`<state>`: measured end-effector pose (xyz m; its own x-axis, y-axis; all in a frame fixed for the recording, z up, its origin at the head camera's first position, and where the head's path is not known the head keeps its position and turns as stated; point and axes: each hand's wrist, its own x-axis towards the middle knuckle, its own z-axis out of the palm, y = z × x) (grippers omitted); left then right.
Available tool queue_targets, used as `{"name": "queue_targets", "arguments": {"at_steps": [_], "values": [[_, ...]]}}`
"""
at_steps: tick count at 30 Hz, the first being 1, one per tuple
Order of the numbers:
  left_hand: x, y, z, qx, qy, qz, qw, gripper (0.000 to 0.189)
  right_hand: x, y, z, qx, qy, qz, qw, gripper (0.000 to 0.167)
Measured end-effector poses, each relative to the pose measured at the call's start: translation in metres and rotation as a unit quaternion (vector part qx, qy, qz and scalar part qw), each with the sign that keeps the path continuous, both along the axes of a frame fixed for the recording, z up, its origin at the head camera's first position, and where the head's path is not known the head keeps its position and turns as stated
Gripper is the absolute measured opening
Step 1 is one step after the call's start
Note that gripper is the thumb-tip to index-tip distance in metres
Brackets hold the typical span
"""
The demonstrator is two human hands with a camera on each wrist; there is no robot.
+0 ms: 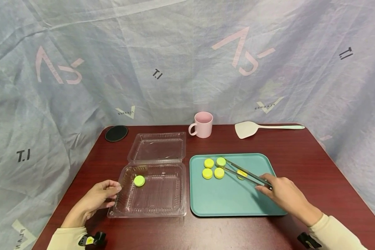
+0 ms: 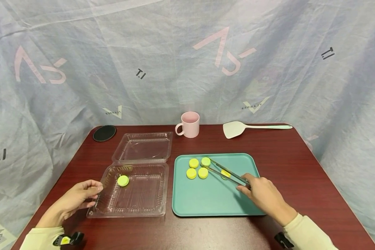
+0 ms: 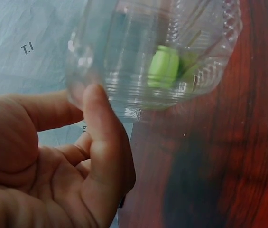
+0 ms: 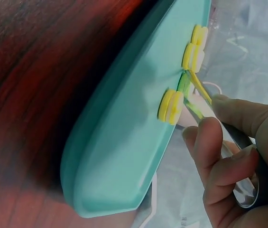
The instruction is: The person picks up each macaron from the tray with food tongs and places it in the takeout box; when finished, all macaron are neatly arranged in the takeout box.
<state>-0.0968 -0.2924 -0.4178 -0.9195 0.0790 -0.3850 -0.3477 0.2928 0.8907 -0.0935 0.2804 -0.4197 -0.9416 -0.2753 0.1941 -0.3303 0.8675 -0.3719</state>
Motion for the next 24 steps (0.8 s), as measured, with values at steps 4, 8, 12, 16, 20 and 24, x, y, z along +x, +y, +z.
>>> {"name": "queue_targets", "arguments": {"at_steps": [4, 8, 12, 16, 20, 24], "values": [[0.000, 0.000, -0.001, 0.000, 0.000, 0.003, 1.0000, 0.027, 0.001, -0.001, 0.001, -0.002, 0.004, -0.006, 1.0000, 0.032], [-0.001, 0.000, -0.002, 0.001, -0.001, 0.003, 1.0000, 0.027, 0.001, -0.002, 0.003, -0.003, 0.002, -0.014, 0.9999, 0.033], [-0.001, -0.001, -0.002, 0.001, -0.003, 0.005, 1.0000, 0.026, 0.000, -0.004, 0.006, -0.008, 0.004, -0.012, 0.9999, 0.033], [0.000, -0.001, -0.002, 0.002, -0.001, 0.003, 1.0000, 0.026, -0.001, -0.008, 0.009, -0.021, 0.008, -0.007, 0.9997, 0.034], [0.000, -0.002, -0.002, 0.005, 0.000, 0.000, 1.0000, 0.026, -0.004, -0.015, 0.012, -0.024, 0.019, 0.002, 0.9995, 0.034], [0.000, -0.002, -0.003, 0.005, -0.002, 0.001, 1.0000, 0.026, -0.006, -0.024, 0.014, -0.024, 0.026, 0.011, 0.9993, 0.032]]}}
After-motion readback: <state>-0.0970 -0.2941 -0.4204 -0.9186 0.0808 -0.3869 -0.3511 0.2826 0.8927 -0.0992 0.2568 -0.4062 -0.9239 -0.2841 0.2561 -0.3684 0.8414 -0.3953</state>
